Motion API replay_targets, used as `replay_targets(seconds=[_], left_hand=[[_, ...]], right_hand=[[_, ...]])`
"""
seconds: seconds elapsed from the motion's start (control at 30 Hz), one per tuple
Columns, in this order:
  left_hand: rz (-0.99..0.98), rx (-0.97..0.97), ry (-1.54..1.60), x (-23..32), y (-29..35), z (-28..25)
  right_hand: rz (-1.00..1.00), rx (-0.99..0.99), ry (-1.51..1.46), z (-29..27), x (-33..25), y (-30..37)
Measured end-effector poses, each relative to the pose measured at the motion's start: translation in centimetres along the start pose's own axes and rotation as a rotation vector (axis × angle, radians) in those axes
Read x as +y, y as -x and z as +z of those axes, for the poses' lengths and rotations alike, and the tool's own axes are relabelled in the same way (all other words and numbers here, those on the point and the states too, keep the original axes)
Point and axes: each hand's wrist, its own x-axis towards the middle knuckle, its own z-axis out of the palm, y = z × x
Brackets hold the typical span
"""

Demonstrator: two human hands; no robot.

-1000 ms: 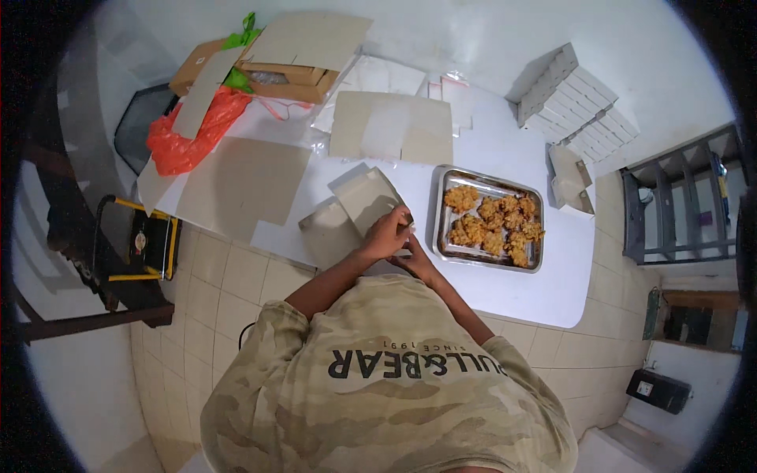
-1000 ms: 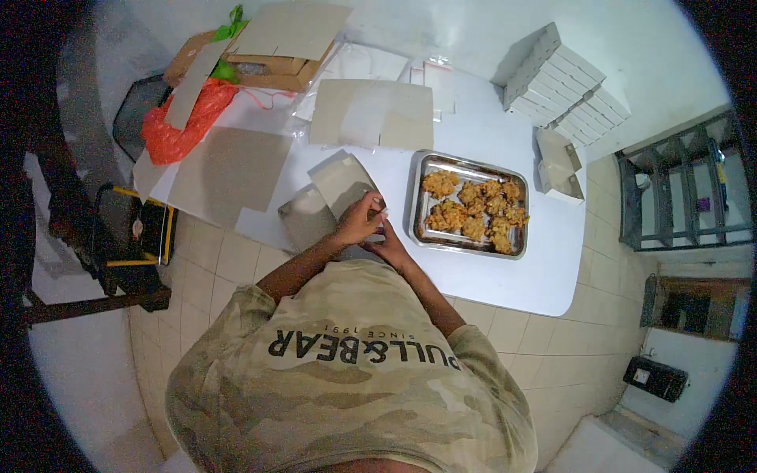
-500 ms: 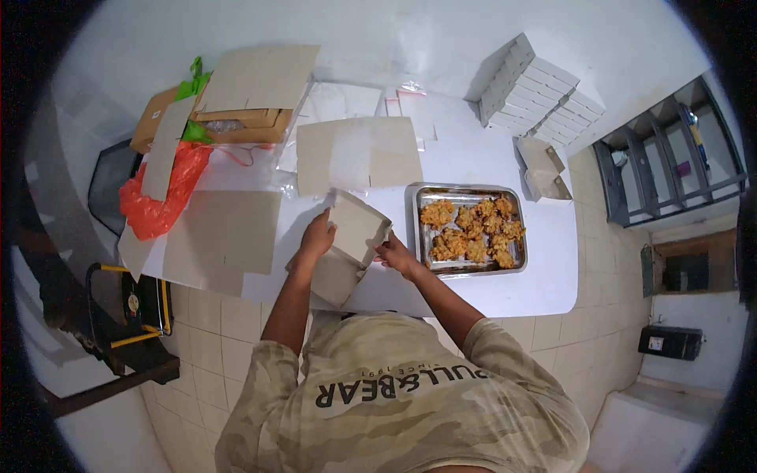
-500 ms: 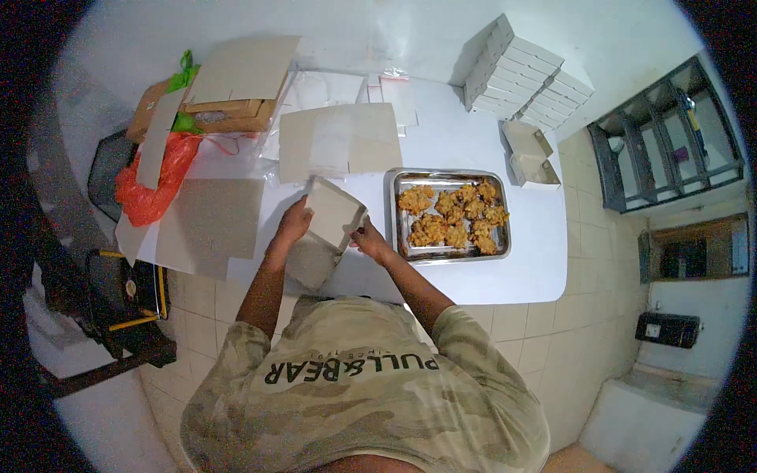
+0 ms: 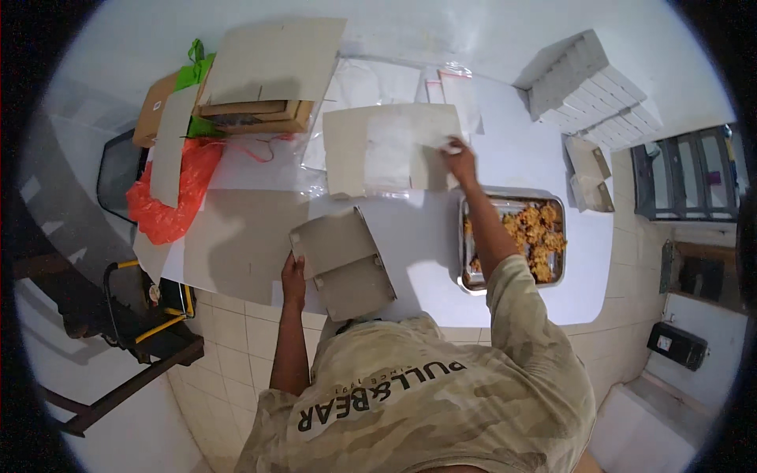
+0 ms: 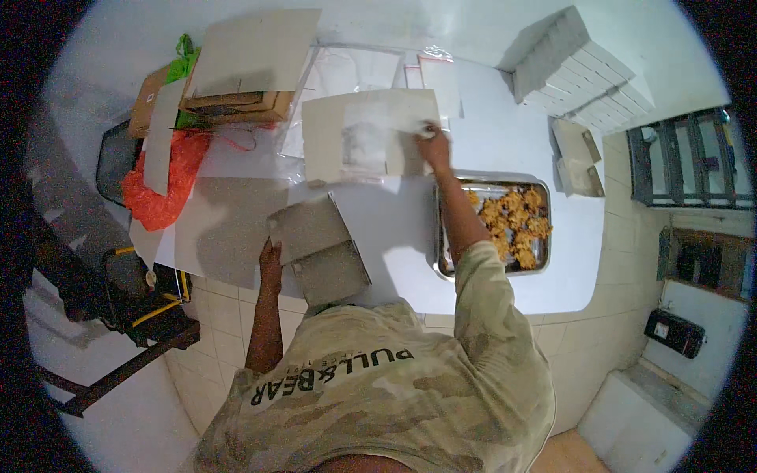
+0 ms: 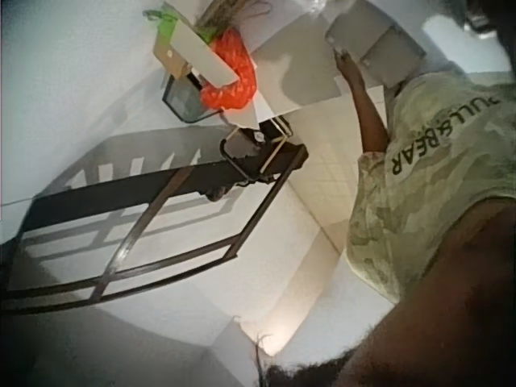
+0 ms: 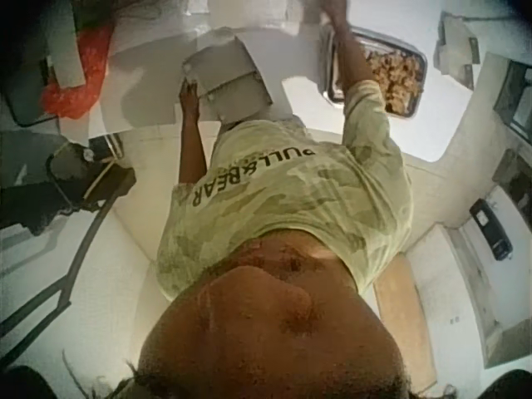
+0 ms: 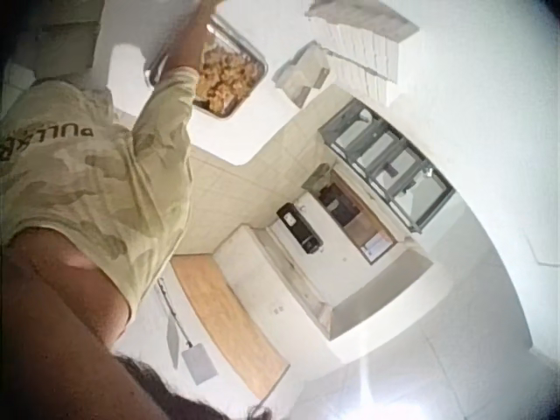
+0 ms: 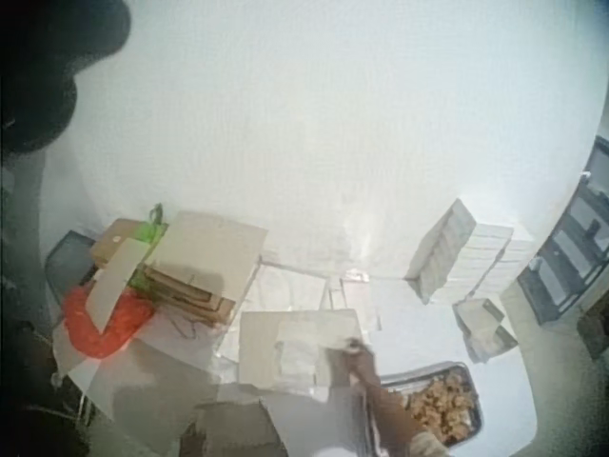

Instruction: The person folds white cardboard blanks into boxes by hand, then places a clear plastic sheet inside one of the assembled boxes.

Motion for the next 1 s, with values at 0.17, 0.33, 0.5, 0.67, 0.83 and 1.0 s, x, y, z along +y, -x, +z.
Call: replay_targets(seconds=[0.17,0.33,0.5,0.67,0.83,1.0], left_hand=[[0.011,0.015,0.029,-2.0,-0.2,-1.4],[-0.032,0.018,0.100,-1.3,0.0,0.1],[-0.072,-0.027,0.181,0.9,0.4,1.0],[-0.005,0.081,0.219,-2.1,-1.2,1.0],[0.064,0.038,0.289,-2.9,-2.3,0.7],[0.197,-0.021,0.357,-3.9,-2.6,1.5]], right_hand=[[0.272,0.119,0.155,-1.6,3.2,-7.3],[0.350,-0.078,0.124,-2.2,5.1,-9.1],[0.132,0.048,-0.243,-5.1,0.8,-6.7],[-0.134,-0.059,-0.548,-8.5,-5.4,-2.9],[-0.162,-0.112,-0.483,-12.0,-9.4,-0.3],[0.034,-0.025,-0.448,-12.6,-4.2,-0.9]])
